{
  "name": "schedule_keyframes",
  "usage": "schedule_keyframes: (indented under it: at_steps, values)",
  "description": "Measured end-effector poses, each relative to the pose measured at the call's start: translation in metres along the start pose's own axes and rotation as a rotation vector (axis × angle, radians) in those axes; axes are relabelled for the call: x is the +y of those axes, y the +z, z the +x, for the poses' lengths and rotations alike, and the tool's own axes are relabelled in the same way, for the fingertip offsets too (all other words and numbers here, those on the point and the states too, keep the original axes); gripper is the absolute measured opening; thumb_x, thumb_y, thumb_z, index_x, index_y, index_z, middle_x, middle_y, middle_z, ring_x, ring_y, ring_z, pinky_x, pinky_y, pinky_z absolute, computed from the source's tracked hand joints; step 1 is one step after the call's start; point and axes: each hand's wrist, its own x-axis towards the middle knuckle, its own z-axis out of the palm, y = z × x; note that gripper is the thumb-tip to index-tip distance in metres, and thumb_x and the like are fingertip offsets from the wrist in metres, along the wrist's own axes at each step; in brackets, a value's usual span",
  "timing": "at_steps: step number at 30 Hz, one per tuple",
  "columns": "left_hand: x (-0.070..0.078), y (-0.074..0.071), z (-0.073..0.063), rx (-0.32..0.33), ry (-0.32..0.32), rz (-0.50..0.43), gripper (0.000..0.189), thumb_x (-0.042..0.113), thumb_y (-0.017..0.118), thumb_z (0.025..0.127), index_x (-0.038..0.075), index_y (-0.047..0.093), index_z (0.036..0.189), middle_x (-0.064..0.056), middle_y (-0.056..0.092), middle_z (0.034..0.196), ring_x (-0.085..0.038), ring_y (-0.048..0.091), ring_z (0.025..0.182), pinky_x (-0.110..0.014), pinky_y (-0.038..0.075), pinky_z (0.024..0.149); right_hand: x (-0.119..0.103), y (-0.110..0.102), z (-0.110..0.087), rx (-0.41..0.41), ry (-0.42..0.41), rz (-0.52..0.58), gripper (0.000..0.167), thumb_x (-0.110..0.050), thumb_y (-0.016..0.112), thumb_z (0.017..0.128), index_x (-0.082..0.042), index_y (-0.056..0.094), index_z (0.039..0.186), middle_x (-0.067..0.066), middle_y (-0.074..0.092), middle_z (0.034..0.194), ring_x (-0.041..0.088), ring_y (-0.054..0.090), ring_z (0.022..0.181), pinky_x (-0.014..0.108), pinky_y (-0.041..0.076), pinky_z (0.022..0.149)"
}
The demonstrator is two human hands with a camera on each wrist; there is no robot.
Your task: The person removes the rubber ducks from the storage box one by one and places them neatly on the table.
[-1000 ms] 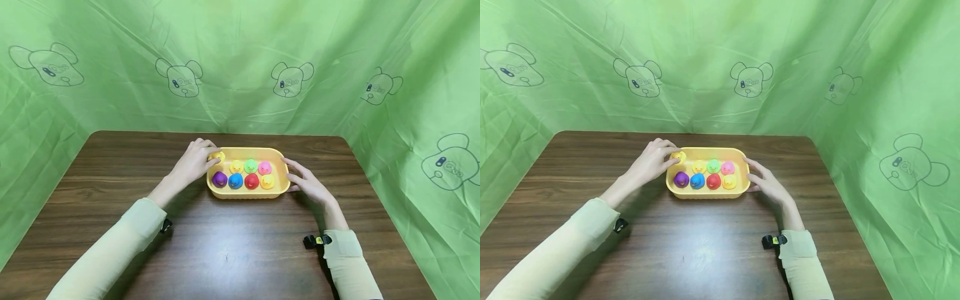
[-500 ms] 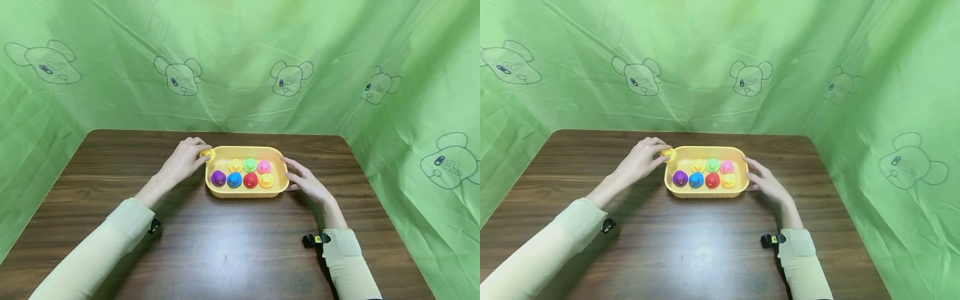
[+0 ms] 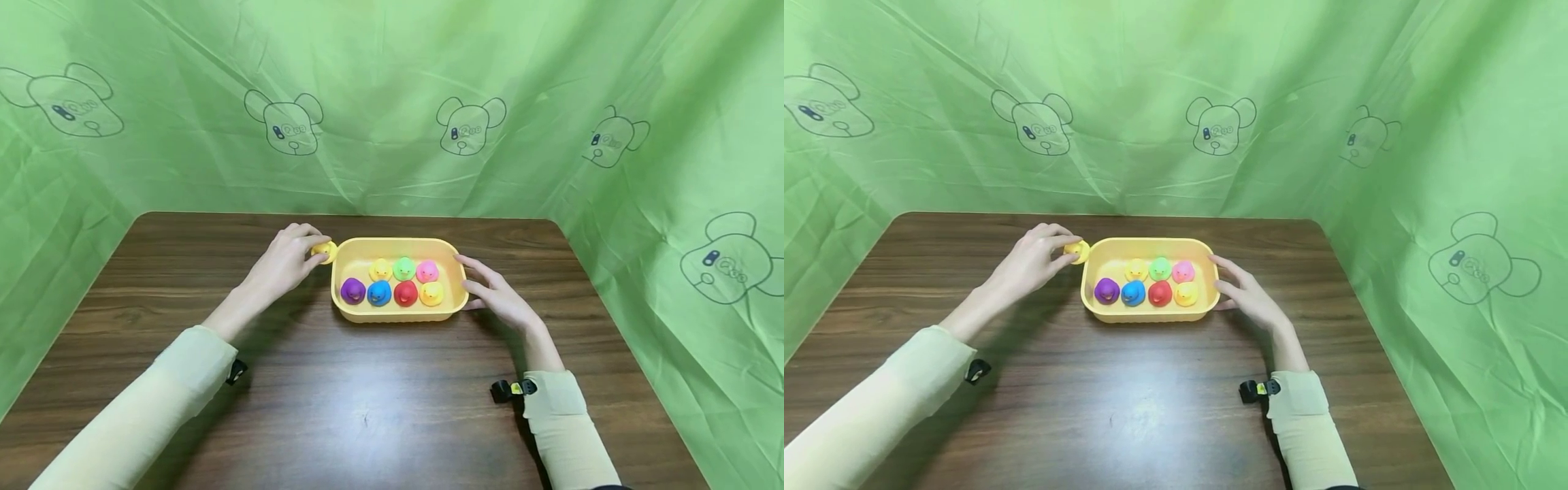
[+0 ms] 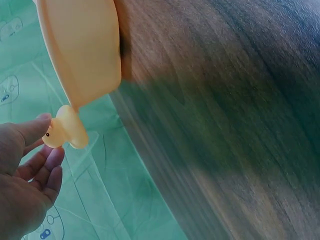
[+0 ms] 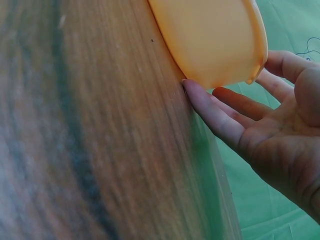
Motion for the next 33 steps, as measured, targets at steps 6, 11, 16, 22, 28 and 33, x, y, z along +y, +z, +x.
schedule_keyframes:
  at_steps: [6,11,16,22,28,33]
  values:
    - [-0.003,-0.001,-0.001,0.002,0.0,0.018,0.035,0.014,0.078,0.09,-0.001,0.073,0.121,-0.018,0.072,0.117,-0.036,0.063,0.107,-0.053,0.05,0.096,-0.003,0.001,0.0,0.006,-0.002,0.006,0.057,-0.017,0.051,0.108,-0.022,0.032,0.162,0.02,0.034,0.164,0.039,0.052,0.135,0.042,0.063,0.086]
    - [-0.007,-0.001,-0.003,-0.007,-0.017,0.019,0.035,0.013,0.078,0.09,-0.002,0.073,0.121,-0.019,0.072,0.116,-0.037,0.064,0.106,-0.054,0.05,0.096,-0.004,0.001,0.0,0.01,0.003,0.008,0.057,-0.016,0.051,0.108,-0.022,0.032,0.162,0.018,0.034,0.164,0.04,0.052,0.135,0.041,0.063,0.086]
    - [-0.012,0.003,-0.006,-0.041,-0.045,0.025,0.034,0.012,0.077,0.091,-0.001,0.073,0.122,-0.019,0.072,0.116,-0.038,0.064,0.108,-0.056,0.05,0.095,-0.001,0.0,0.0,0.003,-0.001,0.008,0.058,-0.018,0.051,0.108,-0.022,0.032,0.162,0.019,0.032,0.165,0.04,0.051,0.136,0.042,0.063,0.087]
    - [-0.017,0.009,-0.009,-0.083,-0.056,0.03,0.033,0.011,0.075,0.092,-0.002,0.072,0.123,-0.021,0.072,0.118,-0.04,0.063,0.11,-0.058,0.049,0.098,0.0,0.001,0.0,0.0,-0.003,0.013,0.057,-0.019,0.052,0.108,-0.024,0.033,0.162,0.018,0.033,0.165,0.04,0.051,0.136,0.044,0.063,0.087]
    - [-0.02,0.015,-0.012,-0.097,-0.063,0.014,0.034,0.01,0.078,0.09,-0.002,0.073,0.121,-0.021,0.072,0.117,-0.04,0.064,0.11,-0.058,0.05,0.1,0.002,0.0,0.002,-0.004,-0.016,0.024,0.058,-0.018,0.051,0.108,-0.022,0.032,0.162,0.02,0.033,0.164,0.042,0.05,0.137,0.042,0.063,0.087]
    - [-0.023,0.022,-0.014,-0.093,-0.048,0.003,0.032,0.009,0.079,0.089,-0.003,0.074,0.118,-0.02,0.073,0.114,-0.04,0.065,0.108,-0.057,0.051,0.098,0.002,0.0,0.002,-0.005,-0.019,0.029,0.058,-0.019,0.052,0.108,-0.022,0.031,0.163,0.02,0.032,0.165,0.043,0.049,0.139,0.04,0.063,0.086]
